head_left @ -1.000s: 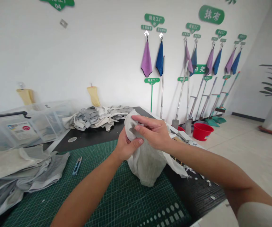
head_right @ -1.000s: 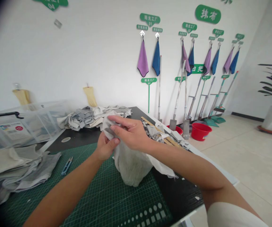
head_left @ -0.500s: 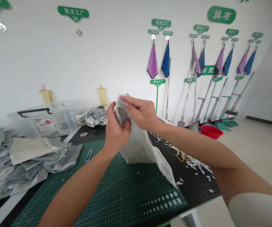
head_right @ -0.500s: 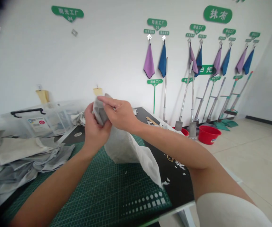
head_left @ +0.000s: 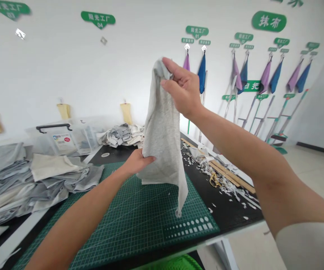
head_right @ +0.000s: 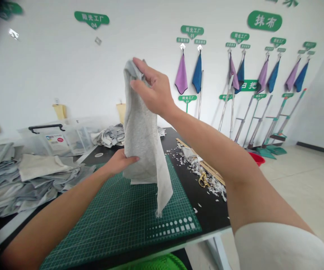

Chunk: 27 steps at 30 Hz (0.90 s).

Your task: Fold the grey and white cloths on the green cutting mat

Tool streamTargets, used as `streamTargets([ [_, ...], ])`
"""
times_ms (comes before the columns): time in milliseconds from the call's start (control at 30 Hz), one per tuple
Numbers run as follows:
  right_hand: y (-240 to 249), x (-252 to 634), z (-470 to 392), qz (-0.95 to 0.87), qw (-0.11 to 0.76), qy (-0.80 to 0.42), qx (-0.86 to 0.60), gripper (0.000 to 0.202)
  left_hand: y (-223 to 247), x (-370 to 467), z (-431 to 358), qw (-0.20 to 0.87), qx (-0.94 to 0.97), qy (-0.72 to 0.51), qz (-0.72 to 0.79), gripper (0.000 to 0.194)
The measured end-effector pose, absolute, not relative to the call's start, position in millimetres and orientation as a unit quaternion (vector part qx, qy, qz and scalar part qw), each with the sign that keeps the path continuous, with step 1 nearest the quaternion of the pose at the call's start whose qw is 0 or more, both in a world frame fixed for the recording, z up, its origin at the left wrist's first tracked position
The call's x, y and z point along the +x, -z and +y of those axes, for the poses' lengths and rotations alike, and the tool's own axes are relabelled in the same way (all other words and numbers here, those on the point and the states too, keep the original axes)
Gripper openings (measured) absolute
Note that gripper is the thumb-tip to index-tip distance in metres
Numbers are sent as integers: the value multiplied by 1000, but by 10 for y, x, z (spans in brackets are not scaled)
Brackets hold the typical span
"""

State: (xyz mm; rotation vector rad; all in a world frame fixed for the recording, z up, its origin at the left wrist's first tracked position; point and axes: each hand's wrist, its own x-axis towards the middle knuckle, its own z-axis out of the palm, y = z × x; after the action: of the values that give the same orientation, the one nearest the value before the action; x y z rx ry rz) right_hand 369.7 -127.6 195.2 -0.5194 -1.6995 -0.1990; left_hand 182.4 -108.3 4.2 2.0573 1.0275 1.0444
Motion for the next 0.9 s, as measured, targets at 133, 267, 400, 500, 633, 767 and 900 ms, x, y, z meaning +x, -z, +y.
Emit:
streamTargets([
  [133,-1989,3742,-1249,-746,626,115,-196,46,-70,1641,-1155,337,776,-364,390,35],
  [267,-1972,3831,-1118,-735,631,130,-210,49,-125,1492,-1152,258,768,-394,434,30],
  [400,-1941,3998,-940,-724,636,182,-197,47,-197,1446,-1120,65,739,-434,511,30],
  [500,-1853,4142,-939,-705,627,230,-238,52,-258,1474,-1134,-36,709,-440,550,30],
  [633,-1687,4300,-1068,-679,605,271,-314,58,-272,1525,-1172,-103,698,-408,579,34],
  [767,-1606,4398,-1150,-681,592,296,-314,63,-114,1516,-1121,-98,735,-314,593,40],
  [900,-1602,4414,-1202,-674,593,296,-326,67,147,1460,-974,-57,751,-253,607,32],
])
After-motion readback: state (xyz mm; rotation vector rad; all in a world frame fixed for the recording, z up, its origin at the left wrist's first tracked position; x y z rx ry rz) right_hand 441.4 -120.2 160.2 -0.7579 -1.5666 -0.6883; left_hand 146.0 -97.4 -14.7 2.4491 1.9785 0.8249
